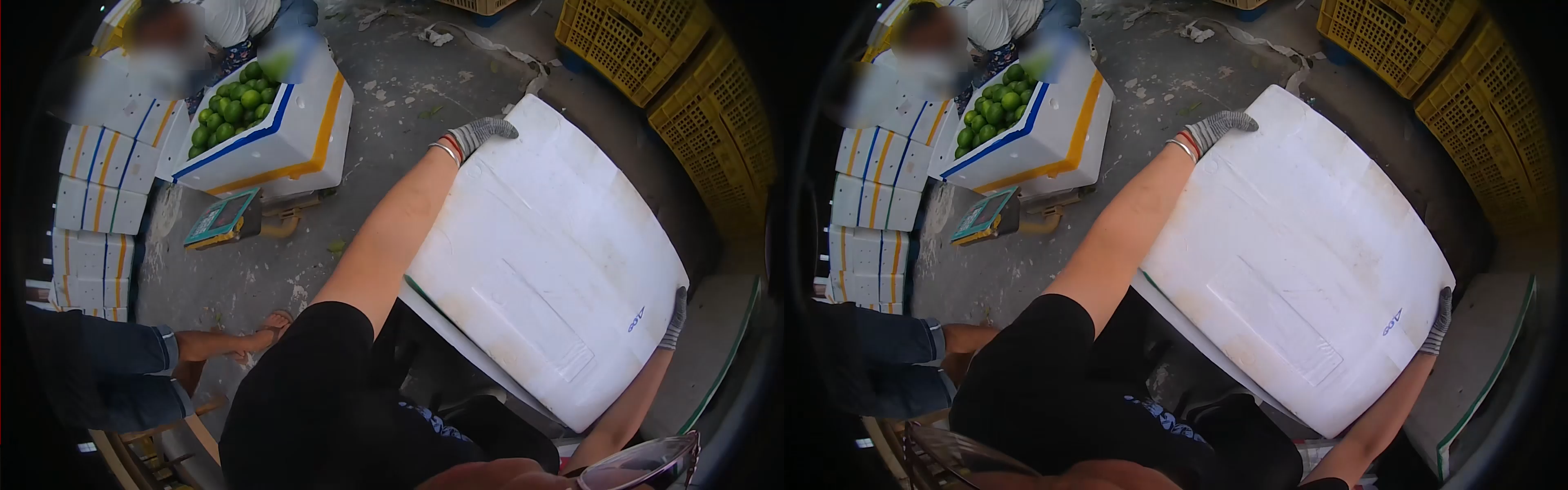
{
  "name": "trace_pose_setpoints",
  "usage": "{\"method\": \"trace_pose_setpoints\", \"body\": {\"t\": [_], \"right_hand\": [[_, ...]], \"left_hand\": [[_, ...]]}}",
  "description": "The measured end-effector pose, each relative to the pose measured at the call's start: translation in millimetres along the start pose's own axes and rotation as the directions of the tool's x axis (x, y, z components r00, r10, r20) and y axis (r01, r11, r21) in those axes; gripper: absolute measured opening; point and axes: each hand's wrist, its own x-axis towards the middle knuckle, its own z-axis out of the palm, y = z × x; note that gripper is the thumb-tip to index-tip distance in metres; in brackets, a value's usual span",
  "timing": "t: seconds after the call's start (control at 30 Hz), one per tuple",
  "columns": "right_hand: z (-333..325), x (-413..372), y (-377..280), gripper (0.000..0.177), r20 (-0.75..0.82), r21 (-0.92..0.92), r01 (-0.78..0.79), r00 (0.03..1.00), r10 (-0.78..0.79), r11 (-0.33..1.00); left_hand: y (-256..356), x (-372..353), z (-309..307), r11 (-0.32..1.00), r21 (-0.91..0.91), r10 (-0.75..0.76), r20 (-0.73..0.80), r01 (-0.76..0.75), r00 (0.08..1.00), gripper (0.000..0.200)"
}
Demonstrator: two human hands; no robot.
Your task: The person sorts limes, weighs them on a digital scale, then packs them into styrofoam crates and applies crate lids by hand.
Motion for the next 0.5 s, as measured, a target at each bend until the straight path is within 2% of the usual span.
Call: {"method": "trace_pose_setpoints", "body": {"t": [0.07, 0.1, 0.13, 0.17, 0.23, 0.27, 0.3, 0.33, 0.4, 0.43, 0.47, 0.5], "right_hand": [[11, -11, 5, 0.058, -0.023, -0.035, 0.053, 0.998, -0.053, 0.998], [20, -21, 4, 0.058, -0.039, -0.013, 0.004, 0.999, -0.004, 1.0], [29, -30, 5, 0.058, -0.056, 0.021, -0.049, 0.997, 0.05, 0.999], [36, -37, 9, 0.058, -0.085, 0.028, -0.024, 0.996, 0.027, 0.999], [38, -38, 10, 0.056, -0.11, 0.033, -0.003, 0.994, 0.007, 0.999], [31, -39, 12, 0.055, -0.116, 0.037, -0.028, 0.993, 0.032, 0.999], [17, -36, 11, 0.054, -0.125, 0.036, -0.074, 0.989, 0.078, 0.997], [25, -33, 12, 0.054, -0.162, -0.03, 0.021, 0.987, -0.026, 0.999], [14, -19, 9, 0.054, -0.107, -0.008, -0.021, 0.994, 0.02, 1.0], [0, -7, 1, 0.054, -0.168, -0.123, -0.039, 0.986, 0.018, 0.992], [-21, 11, -3, 0.054, -0.315, -0.239, -0.042, 0.948, -0.037, 0.97], [-11, 9, -4, 0.049, -0.414, -0.297, -0.097, 0.91, -0.036, 0.95]], "left_hand": [[-2, -11, 0, 0.994, 0.081, 0.078, -0.022, -0.076, 0.997, 0.031], [-20, 0, -15, 0.98, 0.078, 0.178, 0.089, -0.186, 0.98, 0.034], [-3, -17, -6, 0.975, -0.082, -0.206, 0.017, 0.207, 0.978, 0.036], [-16, -13, -14, 0.994, -0.017, -0.112, -0.011, 0.111, 0.994, 0.036], [-1, -46, -1, 0.997, 0.003, -0.072, -0.078, 0.073, 0.994, 0.033], [-5, -52, -4, 0.986, -0.055, -0.159, 0.009, 0.159, 0.987, 0.028], [-8, -61, -5, 0.98, -0.022, -0.198, -0.003, 0.198, 0.98, 0.022], [-8, -69, 2, 0.994, -0.015, -0.112, -0.044, 0.112, 0.993, 0.021], [-23, -54, -12, 0.999, -0.017, -0.034, -0.025, 0.033, 0.999, 0.021], [-28, -37, -25, 0.98, 0.176, 0.091, 0.009, -0.091, 0.996, 0.022], [-39, -6, -51, 0.988, -0.074, 0.147, 0.22, -0.133, 0.964, 0.02], [-38, 29, -84, 0.999, -0.034, -0.021, 0.128, 0.026, 0.992, 0.021]]}}
